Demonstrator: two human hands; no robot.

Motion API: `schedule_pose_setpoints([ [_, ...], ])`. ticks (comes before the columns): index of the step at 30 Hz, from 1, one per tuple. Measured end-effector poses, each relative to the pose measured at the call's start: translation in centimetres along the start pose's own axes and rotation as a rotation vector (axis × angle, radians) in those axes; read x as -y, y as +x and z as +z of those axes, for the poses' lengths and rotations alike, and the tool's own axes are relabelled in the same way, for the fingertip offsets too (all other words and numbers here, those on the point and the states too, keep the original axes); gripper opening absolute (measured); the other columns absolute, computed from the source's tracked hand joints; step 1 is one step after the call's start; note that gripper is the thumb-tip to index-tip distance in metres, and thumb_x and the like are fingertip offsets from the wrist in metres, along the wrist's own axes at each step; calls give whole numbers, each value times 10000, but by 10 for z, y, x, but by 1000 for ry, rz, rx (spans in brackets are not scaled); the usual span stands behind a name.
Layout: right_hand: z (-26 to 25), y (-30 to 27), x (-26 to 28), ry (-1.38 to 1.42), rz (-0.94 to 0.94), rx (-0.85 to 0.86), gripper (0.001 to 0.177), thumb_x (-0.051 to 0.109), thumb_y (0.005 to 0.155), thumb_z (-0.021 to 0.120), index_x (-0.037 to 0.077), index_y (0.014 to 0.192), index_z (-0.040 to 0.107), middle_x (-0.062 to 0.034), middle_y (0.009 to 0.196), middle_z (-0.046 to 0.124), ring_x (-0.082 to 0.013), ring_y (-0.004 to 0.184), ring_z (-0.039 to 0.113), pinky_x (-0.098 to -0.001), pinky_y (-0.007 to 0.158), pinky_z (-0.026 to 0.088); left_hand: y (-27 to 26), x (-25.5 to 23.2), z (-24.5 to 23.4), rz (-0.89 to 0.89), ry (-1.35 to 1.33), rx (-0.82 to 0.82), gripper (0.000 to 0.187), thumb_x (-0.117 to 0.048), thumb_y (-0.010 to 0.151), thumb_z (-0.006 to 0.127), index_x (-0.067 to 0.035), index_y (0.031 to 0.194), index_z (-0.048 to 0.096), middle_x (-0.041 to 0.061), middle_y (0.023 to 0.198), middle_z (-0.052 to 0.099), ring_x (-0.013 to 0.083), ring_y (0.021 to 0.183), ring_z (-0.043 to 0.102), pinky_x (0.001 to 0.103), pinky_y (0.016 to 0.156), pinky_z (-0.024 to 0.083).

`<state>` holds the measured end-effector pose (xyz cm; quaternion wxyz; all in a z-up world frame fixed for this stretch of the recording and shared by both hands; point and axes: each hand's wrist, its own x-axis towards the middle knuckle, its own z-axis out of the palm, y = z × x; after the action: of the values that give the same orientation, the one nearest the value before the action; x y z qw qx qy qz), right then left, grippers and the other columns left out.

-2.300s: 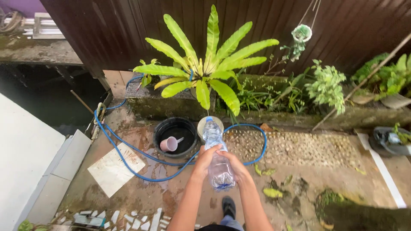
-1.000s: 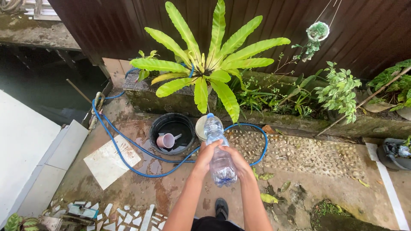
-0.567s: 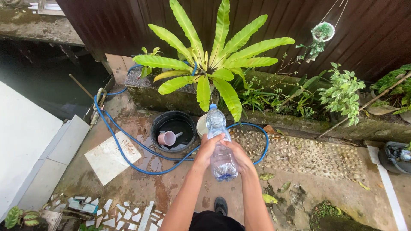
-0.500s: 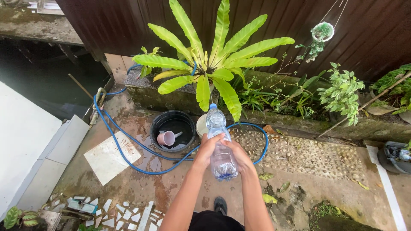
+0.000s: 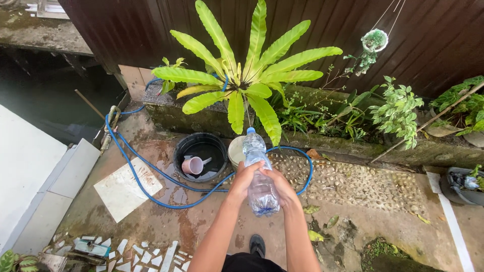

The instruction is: Watering various potted plants using a plastic water bottle

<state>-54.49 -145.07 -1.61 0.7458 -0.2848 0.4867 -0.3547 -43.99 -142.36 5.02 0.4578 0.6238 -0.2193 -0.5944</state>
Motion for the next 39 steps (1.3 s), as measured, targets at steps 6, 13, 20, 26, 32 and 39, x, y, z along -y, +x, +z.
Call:
schedule_pose_setpoints([
  [6, 14, 1, 2, -28, -3, 19, 402, 205, 850, 758, 30, 1188, 627, -116, 865, 633, -256, 722, 705, -460, 601, 616, 7, 7, -9, 25, -16, -30, 1043, -465, 738, 837, 48, 1501, 344, 341, 1542, 311, 451, 1475, 272, 553, 1177, 216],
  [13, 21, 6, 2, -42, 3, 24, 390, 205, 845, 763, 31, 1166, 625, -114, 842, 623, -254, 704, 699, -448, 593, 620, 9, 4, -15, 59, -55, -65, 1014, -432, 735, 837, 76, 1472, 360, 366, 1529, 316, 470, 1462, 291, 553, 1167, 234],
  [20, 16, 8, 4, -24, -13, 7, 436, 197, 849, 763, 36, 1230, 627, -126, 879, 645, -257, 728, 709, -472, 606, 620, 17, 8, -11, 50, -36, -70, 992, -457, 719, 840, 49, 1449, 398, 335, 1495, 365, 458, 1440, 329, 544, 1151, 259],
  [26, -5, 24, -2, -30, -41, -13, 448, 211, 842, 764, 45, 1231, 619, -111, 886, 639, -248, 728, 706, -470, 615, 621, 41, 25, 1, 48, 9, -56, 857, -464, 723, 834, 4, 1351, 486, 310, 1410, 452, 425, 1371, 417, 509, 1102, 318],
  [32, -7, 17, 8, -13, -34, -30, 453, 213, 838, 765, 56, 1236, 618, -104, 868, 653, -238, 707, 709, -443, 589, 610, 63, 35, 15, 67, 7, -52, 747, -465, 695, 856, -33, 1219, 545, 278, 1241, 529, 401, 1196, 513, 458, 993, 394],
  [39, -8, 15, 7, -9, -27, -38, 425, 212, 852, 755, 46, 1216, 612, -113, 869, 659, -242, 710, 708, -444, 586, 608, 50, 27, 13, 74, -18, -55, 725, -432, 703, 848, 3, 1190, 531, 288, 1204, 522, 404, 1153, 516, 474, 961, 403],
])
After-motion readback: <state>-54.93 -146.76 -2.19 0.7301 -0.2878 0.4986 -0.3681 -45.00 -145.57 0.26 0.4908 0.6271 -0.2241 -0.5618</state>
